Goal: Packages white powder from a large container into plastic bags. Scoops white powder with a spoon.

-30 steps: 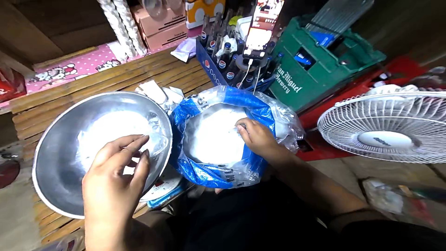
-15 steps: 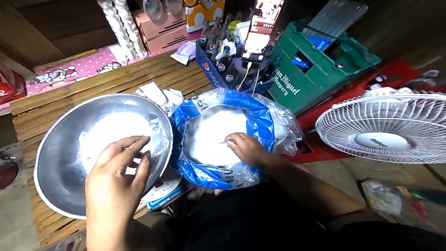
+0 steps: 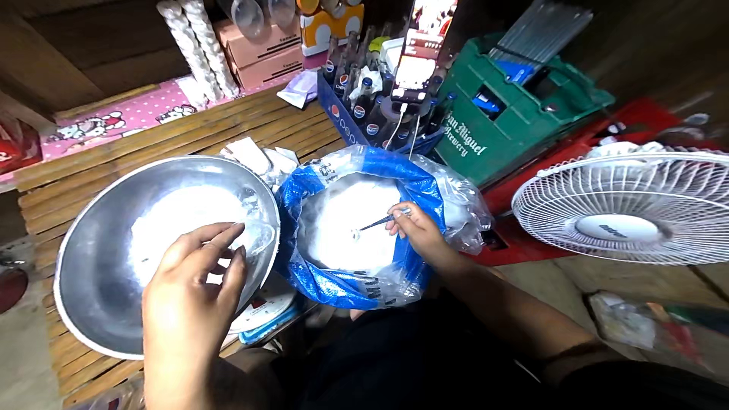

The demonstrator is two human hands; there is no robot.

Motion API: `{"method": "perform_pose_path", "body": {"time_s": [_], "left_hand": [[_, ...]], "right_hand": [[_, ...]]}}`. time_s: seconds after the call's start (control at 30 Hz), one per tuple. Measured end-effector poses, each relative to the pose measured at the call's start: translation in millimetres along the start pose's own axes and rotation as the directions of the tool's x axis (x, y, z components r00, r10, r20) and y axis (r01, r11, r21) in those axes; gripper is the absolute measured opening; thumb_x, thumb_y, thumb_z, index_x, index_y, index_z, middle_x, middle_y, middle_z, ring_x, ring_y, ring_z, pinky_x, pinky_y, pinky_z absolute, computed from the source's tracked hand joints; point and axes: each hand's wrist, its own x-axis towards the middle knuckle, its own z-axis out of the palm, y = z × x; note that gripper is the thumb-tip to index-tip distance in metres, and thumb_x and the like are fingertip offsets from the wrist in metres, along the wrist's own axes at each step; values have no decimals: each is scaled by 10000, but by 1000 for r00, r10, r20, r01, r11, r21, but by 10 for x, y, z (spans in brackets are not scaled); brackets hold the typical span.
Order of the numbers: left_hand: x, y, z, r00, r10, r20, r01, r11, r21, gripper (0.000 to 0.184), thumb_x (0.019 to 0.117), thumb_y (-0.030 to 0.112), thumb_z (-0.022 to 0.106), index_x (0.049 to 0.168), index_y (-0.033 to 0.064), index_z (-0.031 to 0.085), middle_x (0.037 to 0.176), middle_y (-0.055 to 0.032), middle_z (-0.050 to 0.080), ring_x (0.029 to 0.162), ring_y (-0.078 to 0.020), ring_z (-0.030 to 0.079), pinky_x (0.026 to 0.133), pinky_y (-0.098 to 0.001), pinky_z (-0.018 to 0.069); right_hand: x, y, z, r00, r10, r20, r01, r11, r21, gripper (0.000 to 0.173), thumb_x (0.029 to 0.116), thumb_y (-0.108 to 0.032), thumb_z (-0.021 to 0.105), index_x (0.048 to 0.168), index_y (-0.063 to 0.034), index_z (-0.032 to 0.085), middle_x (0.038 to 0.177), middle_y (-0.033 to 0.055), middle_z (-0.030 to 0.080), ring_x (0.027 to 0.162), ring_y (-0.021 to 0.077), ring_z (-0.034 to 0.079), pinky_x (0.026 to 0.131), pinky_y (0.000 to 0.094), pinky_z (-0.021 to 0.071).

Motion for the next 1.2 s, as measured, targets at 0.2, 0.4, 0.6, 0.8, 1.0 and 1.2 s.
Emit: {"method": "perform_pose_path", "body": {"time_s": [0.2, 0.4, 0.6, 0.8, 1.0, 1.2], "left_hand": [[3, 35, 2, 1000, 0, 3, 0, 1000, 9, 289, 971, 173, 618, 1216, 70, 731, 1246, -127, 664, 833, -150, 674, 666, -308, 563], [10, 66, 6, 1000, 19, 10, -19, 1000, 10, 279, 963, 111, 627, 1219, 69, 731, 1259, -131, 659, 854, -159, 674, 694, -307, 566], [24, 79, 31, 999, 34, 7, -34, 999, 14, 282, 961, 106, 620, 1216, 79, 736, 1249, -112, 668, 842, -137, 672, 680, -282, 566], [29, 118, 56, 999, 33, -12, -33, 999, -8, 274, 944, 73, 646, 1202, 59, 739, 1235, -119, 678, 848, -147, 686, 687, -289, 582], [45, 161, 92, 999, 36, -32, -36, 999, 6, 276, 930, 58, 664, 1194, 61, 744, 1209, -117, 684, 821, -149, 680, 676, -288, 579], [37, 201, 110, 999, 28, -43, -27, 999, 25, 282, 924, 49, 673, 1198, 51, 742, 1208, -129, 679, 840, -171, 684, 686, -303, 583]], "right_hand": [[-23, -46, -103, 997, 70, -12, -66, 975, 214, 222, 1105, -166, 393, 1215, -66, 558, 855, -11, 669, 702, 28, 611, 655, 193, 501], [-91, -85, -204, 1000, 24, 7, -25, 962, 273, 228, 1105, -240, 396, 1237, -145, 556, 920, -28, 675, 751, 32, 623, 701, 201, 522], [-149, -335, -235, 1000, 12, -3, -10, 937, 349, 211, 1110, -241, 392, 1214, -160, 557, 908, -34, 683, 741, 19, 636, 700, 174, 527], [-186, -738, -186, 996, -85, 4, 71, 858, 510, 237, 1105, -208, 376, 1143, -158, 605, 862, -31, 686, 739, 49, 661, 734, 209, 571], [-249, -1133, -65, 980, -195, 42, 138, 818, 558, 244, 1101, -198, 370, 1131, -155, 608, 860, -20, 682, 753, 60, 669, 748, 220, 581], [-254, -1293, 92, 946, -317, 69, 238, 822, 518, 179, 1096, -176, 404, 1131, -154, 578, 890, -14, 699, 769, 63, 687, 752, 221, 591]]}}
